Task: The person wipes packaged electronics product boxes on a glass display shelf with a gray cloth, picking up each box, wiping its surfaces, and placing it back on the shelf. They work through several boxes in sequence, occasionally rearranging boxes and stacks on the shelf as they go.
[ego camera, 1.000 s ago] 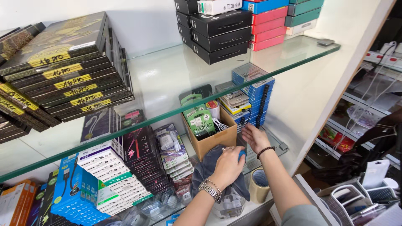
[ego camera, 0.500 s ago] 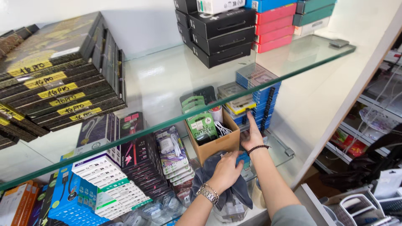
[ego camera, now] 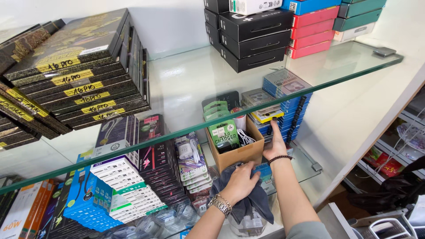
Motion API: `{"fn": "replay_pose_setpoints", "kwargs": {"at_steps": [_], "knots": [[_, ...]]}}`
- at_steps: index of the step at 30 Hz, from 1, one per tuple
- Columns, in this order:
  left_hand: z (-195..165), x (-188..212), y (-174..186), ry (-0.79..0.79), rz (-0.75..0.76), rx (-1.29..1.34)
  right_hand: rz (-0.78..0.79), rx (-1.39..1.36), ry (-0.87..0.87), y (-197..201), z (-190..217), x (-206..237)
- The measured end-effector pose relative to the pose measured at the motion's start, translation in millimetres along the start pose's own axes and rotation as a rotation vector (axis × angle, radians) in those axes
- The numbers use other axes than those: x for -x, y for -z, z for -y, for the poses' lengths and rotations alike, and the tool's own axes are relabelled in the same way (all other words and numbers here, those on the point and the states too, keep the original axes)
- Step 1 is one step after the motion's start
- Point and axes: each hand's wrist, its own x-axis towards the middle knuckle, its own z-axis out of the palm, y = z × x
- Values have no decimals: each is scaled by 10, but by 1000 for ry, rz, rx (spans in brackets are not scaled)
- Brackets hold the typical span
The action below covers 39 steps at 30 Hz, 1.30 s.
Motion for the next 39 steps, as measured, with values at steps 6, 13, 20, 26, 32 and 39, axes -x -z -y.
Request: {"fn": "replay_pose_setpoints", "kwargs": {"at_steps": [6,13,20,26,32,39], "knots": [[-58,22,33,10,-1,12,-86,11,78,56,-35,-38],[-90,18,57,39,-10,28,-87,-49,125,431,-58,40],[-163,-37,-53,109,-105,81,-148,82,104,941,39,403],[-567,-223,-213,549,-77,858,-140,428,58,1412,196,746],[-981,-282,-164,543,69,1330,-272,1035,152,1644,582,878],[-1201,-399,-124,368,111,1598,-200,507,210,1174,836,749]]}}
